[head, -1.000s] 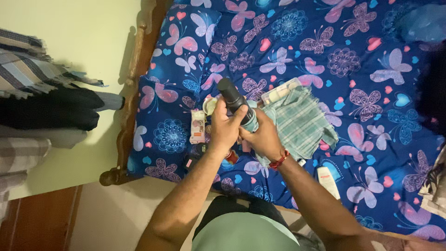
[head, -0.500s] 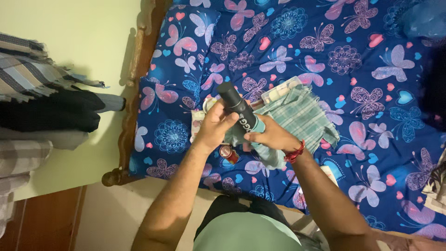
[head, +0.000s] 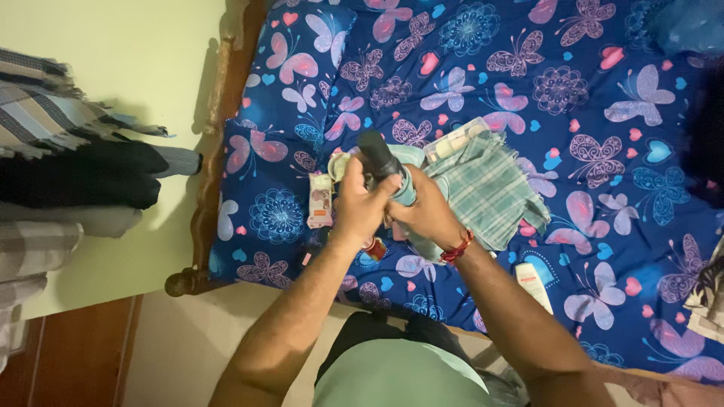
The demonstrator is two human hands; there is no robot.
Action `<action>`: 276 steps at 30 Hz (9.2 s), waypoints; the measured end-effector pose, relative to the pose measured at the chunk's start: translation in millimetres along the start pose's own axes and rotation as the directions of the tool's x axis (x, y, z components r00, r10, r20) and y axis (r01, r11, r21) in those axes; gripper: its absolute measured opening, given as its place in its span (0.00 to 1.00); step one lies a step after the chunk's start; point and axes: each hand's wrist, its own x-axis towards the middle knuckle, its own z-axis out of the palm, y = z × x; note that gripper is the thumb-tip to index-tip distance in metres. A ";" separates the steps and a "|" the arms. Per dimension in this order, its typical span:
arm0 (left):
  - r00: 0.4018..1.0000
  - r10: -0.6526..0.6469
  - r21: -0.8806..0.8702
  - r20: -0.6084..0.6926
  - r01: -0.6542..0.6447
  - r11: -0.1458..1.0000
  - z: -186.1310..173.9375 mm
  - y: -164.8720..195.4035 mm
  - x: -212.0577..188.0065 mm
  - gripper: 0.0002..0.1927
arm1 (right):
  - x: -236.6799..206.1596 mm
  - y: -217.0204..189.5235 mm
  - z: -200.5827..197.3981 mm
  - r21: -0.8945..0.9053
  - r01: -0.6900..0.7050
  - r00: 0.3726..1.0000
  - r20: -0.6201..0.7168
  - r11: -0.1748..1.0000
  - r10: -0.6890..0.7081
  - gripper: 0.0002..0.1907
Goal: The person sits on a bed covered with cosmetic bottles and containers, wipes several bottles with a cloth, and packs items into a pink pouch. They carry the pouch and bottles to a wardrobe shelf and place the items on the shelf, returning to the bed to pick up more items.
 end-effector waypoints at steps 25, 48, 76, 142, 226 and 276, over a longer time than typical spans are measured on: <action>0.983 -0.080 -0.320 -0.166 0.023 0.947 -34.1 -38.0 -27.9 0.21 | 2.3 60.9 -308.7 -0.143 0.487 0.485 -0.776 0.861 -0.403 0.07; 0.844 0.312 0.411 -0.436 -0.121 0.904 -218.4 -18.2 -153.1 0.25 | -3.0 21.6 229.6 0.066 0.099 0.854 0.507 0.993 -0.118 0.26; 0.444 -0.090 -0.099 -0.892 0.002 0.995 -662.7 43.3 -589.8 0.28 | -190.2 -105.9 847.0 0.054 0.527 0.366 0.886 0.848 -0.284 0.29; 0.454 0.128 0.358 -0.882 0.465 0.810 -1844.8 25.7 -527.6 0.32 | 312.2 -276.8 1954.6 0.020 0.588 0.733 0.408 0.808 -0.544 0.24; 0.254 0.483 0.527 -0.838 0.143 0.838 -1887.8 28.4 -530.9 0.34 | 243.3 -307.0 2095.0 -0.064 0.568 0.681 0.597 0.821 -0.424 0.29; 0.340 0.248 0.290 -0.907 0.080 0.954 -1877.9 46.3 -540.7 0.37 | 251.1 -381.4 2212.1 0.330 0.717 0.392 0.537 0.614 -0.747 0.20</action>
